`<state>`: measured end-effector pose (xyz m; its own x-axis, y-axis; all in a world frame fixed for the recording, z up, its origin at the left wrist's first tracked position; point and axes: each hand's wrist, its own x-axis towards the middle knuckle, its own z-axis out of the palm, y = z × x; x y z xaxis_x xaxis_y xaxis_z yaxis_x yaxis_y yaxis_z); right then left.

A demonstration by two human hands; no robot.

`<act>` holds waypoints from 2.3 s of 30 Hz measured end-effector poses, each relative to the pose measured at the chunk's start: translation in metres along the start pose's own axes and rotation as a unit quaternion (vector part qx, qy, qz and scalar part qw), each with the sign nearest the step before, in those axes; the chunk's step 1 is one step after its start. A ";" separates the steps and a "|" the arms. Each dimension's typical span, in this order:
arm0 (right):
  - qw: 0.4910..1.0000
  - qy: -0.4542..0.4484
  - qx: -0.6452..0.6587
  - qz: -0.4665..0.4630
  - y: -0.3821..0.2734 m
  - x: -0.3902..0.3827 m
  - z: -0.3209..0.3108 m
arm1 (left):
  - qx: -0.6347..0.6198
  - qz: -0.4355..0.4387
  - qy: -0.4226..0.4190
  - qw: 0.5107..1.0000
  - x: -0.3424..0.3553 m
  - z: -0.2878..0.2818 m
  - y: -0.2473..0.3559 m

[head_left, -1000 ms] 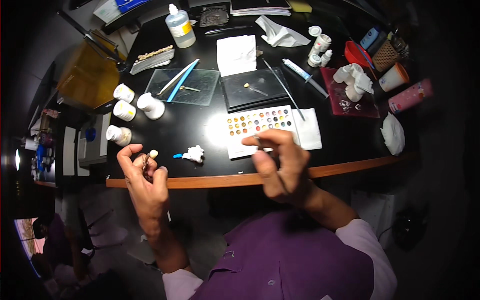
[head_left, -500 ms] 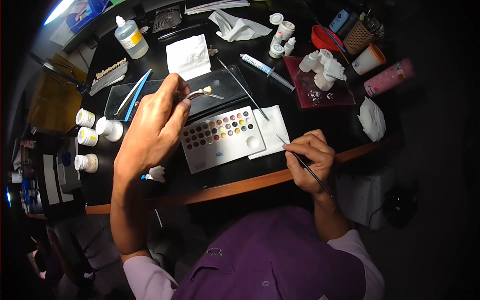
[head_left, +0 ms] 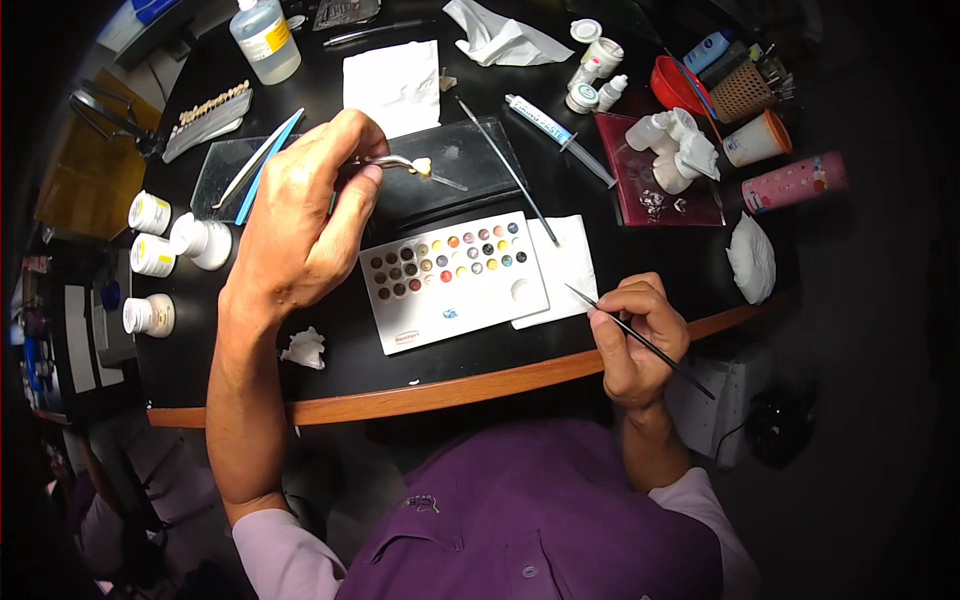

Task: The person applies various colors of stain from a palette to a dental crown using a fine brush, repeatedly dipping the brush into a liquid and then the palette before painting the prosthetic tooth.

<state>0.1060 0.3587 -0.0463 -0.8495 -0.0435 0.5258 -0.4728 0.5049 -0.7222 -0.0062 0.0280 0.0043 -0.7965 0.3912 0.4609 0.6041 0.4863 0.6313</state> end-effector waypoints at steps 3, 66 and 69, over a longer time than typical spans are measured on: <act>0.998 -0.049 0.021 -0.045 -0.003 0.018 0.012 | 0.064 0.038 0.002 0.997 -0.003 -0.009 -0.009; 0.989 -0.127 0.061 -0.045 0.010 0.027 0.028 | 0.087 0.144 0.044 0.985 -0.009 -0.008 -0.040; 0.988 -0.130 0.059 -0.061 0.010 0.027 0.028 | 0.088 0.143 0.047 0.985 -0.010 -0.008 -0.041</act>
<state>0.0718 0.3383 -0.0525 -0.8090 -0.3252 0.4896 -0.5858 0.3787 -0.7165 -0.0231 -0.0020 -0.0215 -0.5865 0.4626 0.6649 0.7925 0.4972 0.3531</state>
